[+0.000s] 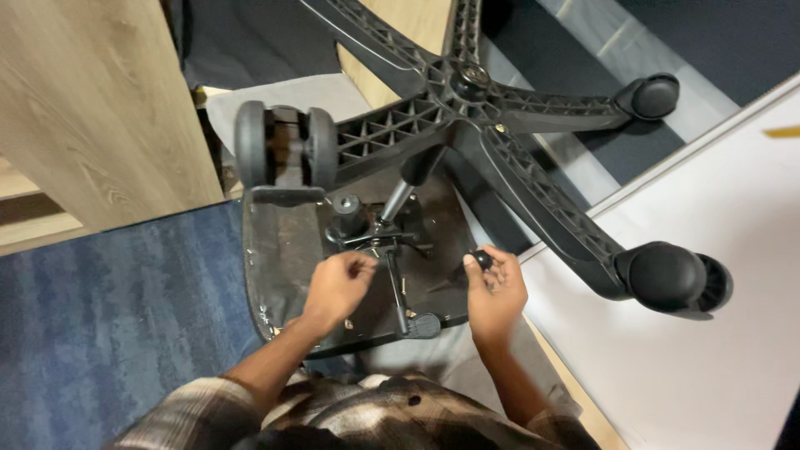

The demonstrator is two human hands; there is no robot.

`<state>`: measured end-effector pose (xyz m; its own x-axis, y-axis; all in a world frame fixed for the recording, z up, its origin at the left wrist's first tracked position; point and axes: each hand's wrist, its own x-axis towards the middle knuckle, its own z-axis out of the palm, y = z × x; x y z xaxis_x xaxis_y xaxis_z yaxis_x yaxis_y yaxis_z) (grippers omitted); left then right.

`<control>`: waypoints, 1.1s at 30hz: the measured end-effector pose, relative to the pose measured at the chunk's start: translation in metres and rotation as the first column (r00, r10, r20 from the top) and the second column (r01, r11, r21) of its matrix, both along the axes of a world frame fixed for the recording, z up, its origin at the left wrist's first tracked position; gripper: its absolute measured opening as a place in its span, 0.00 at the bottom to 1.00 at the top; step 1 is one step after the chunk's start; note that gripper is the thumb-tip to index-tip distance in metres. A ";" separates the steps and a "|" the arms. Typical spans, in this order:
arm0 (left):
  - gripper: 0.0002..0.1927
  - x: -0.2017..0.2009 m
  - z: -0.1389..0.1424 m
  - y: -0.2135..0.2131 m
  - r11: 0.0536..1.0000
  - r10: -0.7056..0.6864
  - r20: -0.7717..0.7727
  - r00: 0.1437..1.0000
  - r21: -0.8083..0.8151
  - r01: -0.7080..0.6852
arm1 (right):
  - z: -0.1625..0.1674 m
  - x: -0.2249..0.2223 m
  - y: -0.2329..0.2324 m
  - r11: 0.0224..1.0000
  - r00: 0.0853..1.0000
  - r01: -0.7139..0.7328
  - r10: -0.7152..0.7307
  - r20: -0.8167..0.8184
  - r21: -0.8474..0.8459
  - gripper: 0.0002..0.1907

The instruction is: The person sits on the floor beside an upturned office chair and works on the tilt mechanism under the seat, using a hex key to turn screws and a lever handle to loosen and tighten the mechanism, handling small screws and the black knob by hand.

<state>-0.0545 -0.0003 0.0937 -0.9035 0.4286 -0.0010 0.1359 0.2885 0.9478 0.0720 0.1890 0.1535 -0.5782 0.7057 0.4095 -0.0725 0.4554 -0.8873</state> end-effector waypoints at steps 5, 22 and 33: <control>0.18 -0.013 0.052 0.018 0.957 -0.066 -0.046 0.997 0.279 0.077 | 0.027 -0.019 -0.015 0.967 0.965 -0.248 0.241 0.100 0.067 0.15; 0.25 -0.007 0.078 -0.036 0.996 -0.090 -0.187 0.978 -0.013 0.089 | -0.052 -0.062 0.006 0.943 0.921 -0.223 0.287 0.263 -0.249 0.12; 0.23 -0.003 0.057 -0.047 0.997 -0.022 -0.224 0.974 -0.073 0.006 | -0.107 -0.063 0.020 0.945 0.578 -0.308 0.093 0.811 0.111 0.17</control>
<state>-0.0578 -0.0474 0.1509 -0.8779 0.4476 0.1703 0.3475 0.3507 0.8696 0.0087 0.2088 0.0460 -0.8608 0.4846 -0.1551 0.4886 0.7021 -0.5180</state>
